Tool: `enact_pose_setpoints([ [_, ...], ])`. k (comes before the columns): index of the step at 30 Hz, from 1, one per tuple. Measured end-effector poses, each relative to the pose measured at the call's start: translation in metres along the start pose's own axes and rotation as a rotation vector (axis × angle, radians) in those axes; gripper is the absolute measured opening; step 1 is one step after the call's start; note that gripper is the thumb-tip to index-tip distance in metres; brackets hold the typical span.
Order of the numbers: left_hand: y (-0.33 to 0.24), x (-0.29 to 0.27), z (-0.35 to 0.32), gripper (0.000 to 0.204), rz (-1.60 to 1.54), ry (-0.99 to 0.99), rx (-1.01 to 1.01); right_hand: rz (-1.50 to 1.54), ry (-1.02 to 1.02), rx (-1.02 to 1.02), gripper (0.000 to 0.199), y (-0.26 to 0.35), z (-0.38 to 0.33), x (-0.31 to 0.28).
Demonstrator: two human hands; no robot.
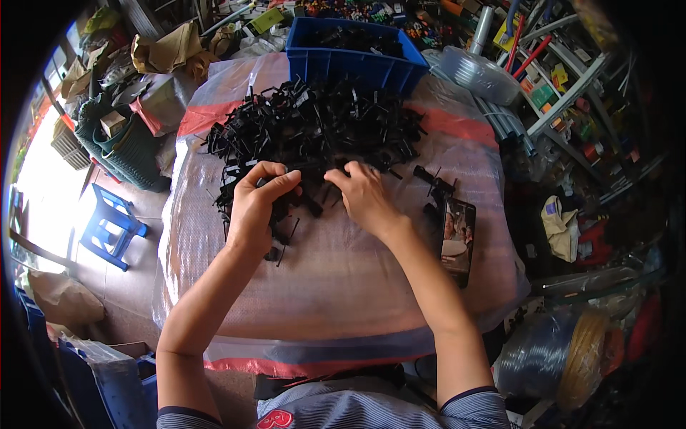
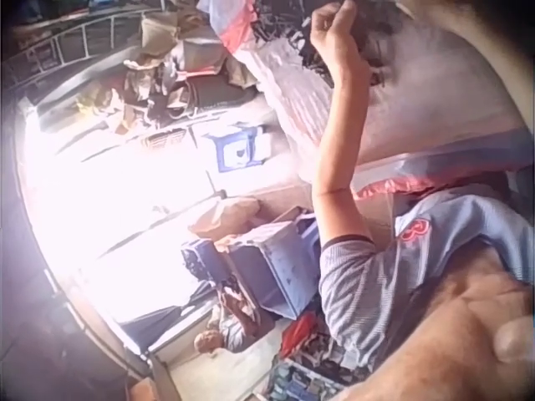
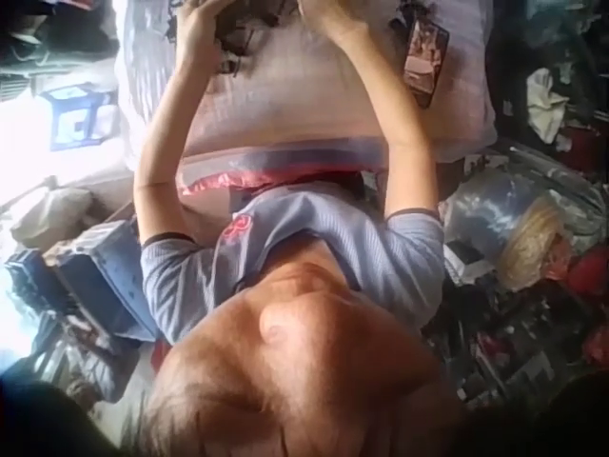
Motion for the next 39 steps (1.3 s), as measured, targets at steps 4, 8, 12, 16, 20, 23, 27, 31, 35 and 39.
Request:
enact_pose_setpoints([
  [4,-0.031,0.035,0.056,0.010,-0.042,0.008,0.015,0.129,-0.025,0.018,0.031,0.008,-0.031,-0.010],
  [8,-0.072,0.116,0.166,0.015,-0.101,0.022,0.117,0.110,-0.167,0.007,0.029,0.007,-0.047,-0.028],
  [12,-0.102,0.180,0.279,0.034,0.027,0.068,0.054,0.237,-0.202,-0.091,0.027,0.029,-0.044,-0.037],
  [16,-0.108,0.184,0.295,0.044,0.053,-0.001,0.206,0.389,-0.216,-0.063,0.023,0.034,-0.036,-0.044],
  [20,-0.088,0.160,0.153,0.038,0.265,0.304,0.475,0.706,-0.293,0.323,0.017,-0.005,-0.036,-0.061],
  [23,-0.043,0.086,0.063,0.030,0.334,0.364,0.379,1.218,-0.520,0.576,0.016,-0.032,-0.048,-0.059],
  [27,0.029,0.042,-0.032,0.035,0.057,0.440,-0.229,1.130,-0.528,0.405,0.014,0.007,-0.041,-0.065],
  [31,0.040,0.035,-0.039,0.018,-0.230,0.393,-0.215,0.585,-0.390,0.055,0.014,0.048,-0.034,-0.069],
  [35,0.045,0.022,-0.043,0.023,0.149,0.354,-0.022,1.195,-0.322,0.466,0.024,0.008,-0.047,-0.057],
  [39,0.035,0.026,-0.055,0.033,0.571,0.326,0.418,1.140,-0.115,0.452,0.035,0.032,-0.046,-0.042],
])
Point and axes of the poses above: each hand's wrist, its own z-axis towards the middle knuckle, its own x-axis out of the palm, y = z × x, the point moved 8 cm from there along z, towards the middle knuckle, and after that the axes turned 8 degrees about -y, right-handed, at the moved point
